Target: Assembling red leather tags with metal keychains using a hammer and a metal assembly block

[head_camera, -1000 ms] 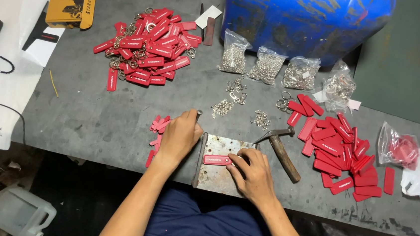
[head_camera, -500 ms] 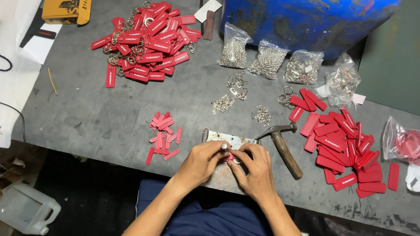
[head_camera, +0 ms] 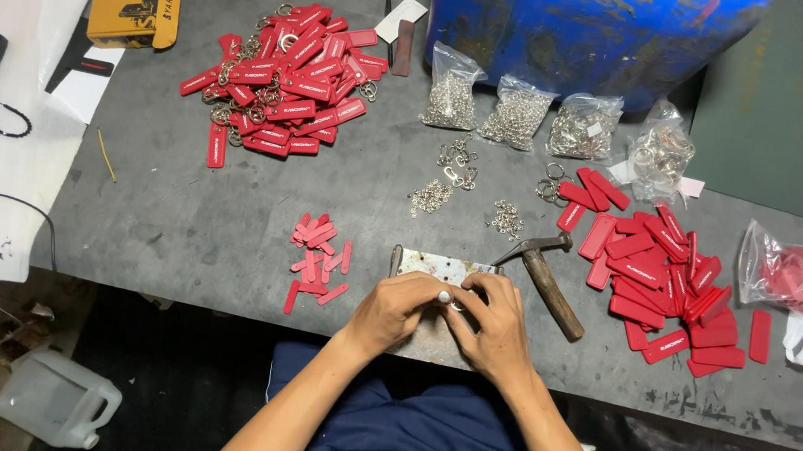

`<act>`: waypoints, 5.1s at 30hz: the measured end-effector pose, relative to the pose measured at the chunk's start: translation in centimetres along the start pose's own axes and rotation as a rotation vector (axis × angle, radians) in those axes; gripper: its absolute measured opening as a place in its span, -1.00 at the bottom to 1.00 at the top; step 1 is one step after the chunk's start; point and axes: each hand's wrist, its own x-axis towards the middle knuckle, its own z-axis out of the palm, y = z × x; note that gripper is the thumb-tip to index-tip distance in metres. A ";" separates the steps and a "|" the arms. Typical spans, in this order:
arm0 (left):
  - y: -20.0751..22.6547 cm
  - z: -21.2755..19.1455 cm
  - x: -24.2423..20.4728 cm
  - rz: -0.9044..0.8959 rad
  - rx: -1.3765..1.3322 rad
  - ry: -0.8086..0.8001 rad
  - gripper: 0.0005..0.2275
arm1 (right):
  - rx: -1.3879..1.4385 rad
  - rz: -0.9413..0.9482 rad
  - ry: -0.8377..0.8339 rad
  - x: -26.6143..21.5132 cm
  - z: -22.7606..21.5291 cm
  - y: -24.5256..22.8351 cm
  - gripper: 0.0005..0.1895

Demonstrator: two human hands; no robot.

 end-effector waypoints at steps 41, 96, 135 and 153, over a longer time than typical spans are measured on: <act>-1.2 0.3 -0.4 0.139 0.023 -0.049 -0.78 | -0.325 0.305 -0.255 -1.7 -9.8 -8.4 -0.75; 7.5 0.2 -0.2 -0.839 -0.303 -0.092 -0.80 | 0.355 0.349 -0.058 1.5 -6.2 -6.4 -0.89; 7.1 -1.4 0.2 -0.928 -0.587 0.413 -0.70 | 0.738 0.826 -0.236 -0.8 -4.3 -7.7 -0.78; 5.6 -2.2 -0.6 -1.042 -0.778 0.648 -0.82 | 0.825 0.926 -0.180 0.9 -3.6 -5.8 -0.78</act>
